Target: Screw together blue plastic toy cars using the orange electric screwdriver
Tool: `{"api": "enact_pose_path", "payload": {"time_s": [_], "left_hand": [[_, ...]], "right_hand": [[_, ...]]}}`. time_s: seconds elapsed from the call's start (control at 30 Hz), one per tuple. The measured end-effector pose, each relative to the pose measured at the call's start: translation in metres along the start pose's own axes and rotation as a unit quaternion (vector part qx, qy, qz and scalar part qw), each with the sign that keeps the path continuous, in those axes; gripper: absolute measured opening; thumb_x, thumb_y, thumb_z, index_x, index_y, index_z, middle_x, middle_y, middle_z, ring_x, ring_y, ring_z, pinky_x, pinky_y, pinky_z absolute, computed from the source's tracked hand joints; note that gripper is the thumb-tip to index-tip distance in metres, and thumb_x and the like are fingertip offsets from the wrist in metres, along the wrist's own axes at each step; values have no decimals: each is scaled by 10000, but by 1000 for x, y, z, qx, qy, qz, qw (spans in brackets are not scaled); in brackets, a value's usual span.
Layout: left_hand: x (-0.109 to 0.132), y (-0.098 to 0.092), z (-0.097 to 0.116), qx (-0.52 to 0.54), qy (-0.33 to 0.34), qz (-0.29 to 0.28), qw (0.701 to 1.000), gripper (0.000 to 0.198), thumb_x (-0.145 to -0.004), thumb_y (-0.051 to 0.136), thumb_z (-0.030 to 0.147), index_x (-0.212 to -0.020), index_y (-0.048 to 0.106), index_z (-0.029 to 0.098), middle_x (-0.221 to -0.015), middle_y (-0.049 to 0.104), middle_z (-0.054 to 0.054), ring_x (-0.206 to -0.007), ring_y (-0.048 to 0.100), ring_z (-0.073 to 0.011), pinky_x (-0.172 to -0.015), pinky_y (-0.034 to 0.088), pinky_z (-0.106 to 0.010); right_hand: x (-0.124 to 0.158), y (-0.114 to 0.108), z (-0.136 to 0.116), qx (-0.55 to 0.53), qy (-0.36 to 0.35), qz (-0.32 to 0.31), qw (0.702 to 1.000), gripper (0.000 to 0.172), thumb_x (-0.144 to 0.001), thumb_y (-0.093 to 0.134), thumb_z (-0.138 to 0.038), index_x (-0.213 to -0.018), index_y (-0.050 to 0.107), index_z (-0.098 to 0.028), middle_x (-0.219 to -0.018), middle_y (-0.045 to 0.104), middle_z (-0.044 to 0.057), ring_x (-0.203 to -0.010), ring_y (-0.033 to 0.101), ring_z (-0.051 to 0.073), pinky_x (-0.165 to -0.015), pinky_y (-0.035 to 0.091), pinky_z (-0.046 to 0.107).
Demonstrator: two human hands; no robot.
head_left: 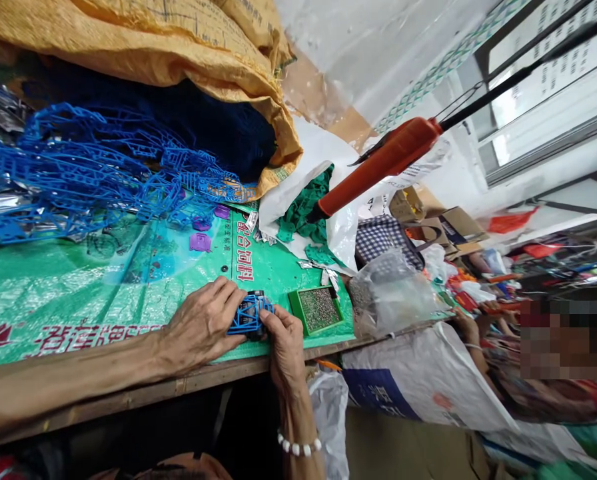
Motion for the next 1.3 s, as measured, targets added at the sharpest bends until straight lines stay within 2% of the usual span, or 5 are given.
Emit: {"api": "enact_pose_path", "payload": {"time_s": [0.5, 0.7, 0.83, 1.07, 1.3], "left_hand": [[-3, 2, 7, -20, -6, -40, 999, 365, -832, 750, 335, -1092, 604, 124, -1072, 679, -135, -993, 624, -328, -852, 561, -465], [-5, -2, 9, 30, -33, -134, 990, 466, -854, 740, 388, -1186, 586, 99, -1149, 676, -155, -1039, 639, -335, -934, 559, -493], [-5, -11, 1, 79, -92, -103, 987, 416, -818, 780, 310, -1141, 598, 121, -1107, 687, -124, -1046, 647, -319, -980, 549, -478], [12, -47, -23, 122, -228, 45, 965, 372, -708, 818, 308, -1001, 619, 195, -915, 700, -46, -852, 670, -270, -759, 555, -395], [28, -62, -41, 218, -392, 7, 894, 302, -754, 713, 380, -991, 618, 217, -718, 674, 46, -611, 642, -193, -583, 477, -308]], "right_hand": [[0, -2, -8, 46, 31, 4, 998, 390, -676, 841, -516, -712, 706, -152, -661, 597, -6, -621, 458, 115, -594, 400, 244], [-8, -7, -9, 65, 52, -38, 996, 399, -657, 874, -535, -774, 770, -167, -713, 686, 39, -648, 548, 157, -638, 482, 278], [-17, 1, -11, 71, 53, -62, 994, 439, -684, 844, -594, -724, 744, -168, -659, 637, 31, -604, 498, 143, -585, 453, 268], [-48, 62, -55, 242, -123, -140, 952, 584, -992, 425, -617, -693, 664, -175, -606, 504, 9, -579, 433, 145, -518, 374, 268], [-91, 116, -52, 326, -288, -207, 876, 235, -927, 611, -394, -1001, 749, -218, -1103, 694, 95, -999, 610, 236, -913, 473, 368]]}}
Point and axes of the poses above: each hand's wrist, its own x-axis away from the middle knuckle, its own y-axis out of the palm, z = x × y, the point moved 3 cm from there along -x, towards the middle knuckle
